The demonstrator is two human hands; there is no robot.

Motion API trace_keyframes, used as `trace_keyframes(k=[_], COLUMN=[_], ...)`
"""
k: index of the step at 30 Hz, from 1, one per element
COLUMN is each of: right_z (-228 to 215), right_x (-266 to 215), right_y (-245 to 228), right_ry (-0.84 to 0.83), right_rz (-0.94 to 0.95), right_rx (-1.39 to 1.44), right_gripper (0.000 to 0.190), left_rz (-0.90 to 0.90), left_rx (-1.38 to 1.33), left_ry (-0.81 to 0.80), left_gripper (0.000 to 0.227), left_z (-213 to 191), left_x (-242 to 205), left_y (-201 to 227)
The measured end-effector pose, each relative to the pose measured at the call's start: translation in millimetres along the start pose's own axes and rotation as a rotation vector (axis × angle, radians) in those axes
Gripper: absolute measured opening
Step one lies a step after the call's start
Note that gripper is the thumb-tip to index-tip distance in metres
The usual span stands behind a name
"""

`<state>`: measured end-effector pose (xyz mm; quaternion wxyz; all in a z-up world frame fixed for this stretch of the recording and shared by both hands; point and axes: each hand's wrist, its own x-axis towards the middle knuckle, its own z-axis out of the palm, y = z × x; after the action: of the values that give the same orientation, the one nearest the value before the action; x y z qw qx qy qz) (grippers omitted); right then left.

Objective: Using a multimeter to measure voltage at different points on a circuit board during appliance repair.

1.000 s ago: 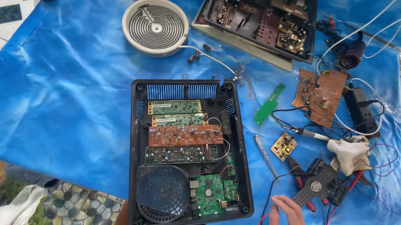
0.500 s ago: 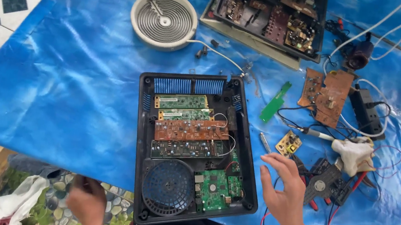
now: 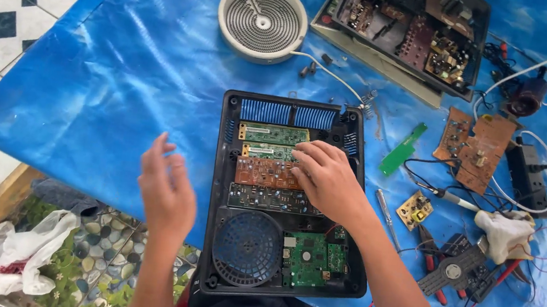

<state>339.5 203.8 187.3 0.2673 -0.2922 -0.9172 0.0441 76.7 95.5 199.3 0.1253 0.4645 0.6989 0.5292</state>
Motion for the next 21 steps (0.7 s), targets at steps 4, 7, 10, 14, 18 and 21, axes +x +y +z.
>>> trace_keyframes(k=[4, 7, 10, 14, 18, 21], right_z=[20.5, 23.4, 26.0, 33.6, 30.4, 28.9], right_x=[-8.3, -11.5, -12.7, -16.7, -13.8, -14.0], right_y=[10.5, 12.4, 13.4, 18.5, 15.1, 12.6], right_ry=[-0.237, -0.269, -0.252, -0.282, -0.298, -0.317], right_rz=[0.111, 0.134, 0.127, 0.130, 0.139, 0.152], right_rx=[-0.099, -0.092, -0.096, -0.129, -0.168, -0.165], right_gripper=[0.032, 0.035, 0.037, 0.041, 0.042, 0.044], left_rz=[-0.021, -0.022, 0.012, 0.018, 0.017, 0.009], left_rx=[0.144, 0.181, 0.252, 0.331, 0.320, 0.329], left_ry=[-0.226, -0.303, -0.291, -0.273, -0.279, -0.269], left_gripper=[0.051, 0.052, 0.052, 0.049, 0.051, 0.050], left_z=[23.3, 33.1, 39.2, 42.9, 44.1, 45.6], left_x=[4.7, -0.9, -5.4, -7.0, -5.7, -7.4], left_y=[-10.3, -26.3, -36.5, -41.6, -43.5, -46.0])
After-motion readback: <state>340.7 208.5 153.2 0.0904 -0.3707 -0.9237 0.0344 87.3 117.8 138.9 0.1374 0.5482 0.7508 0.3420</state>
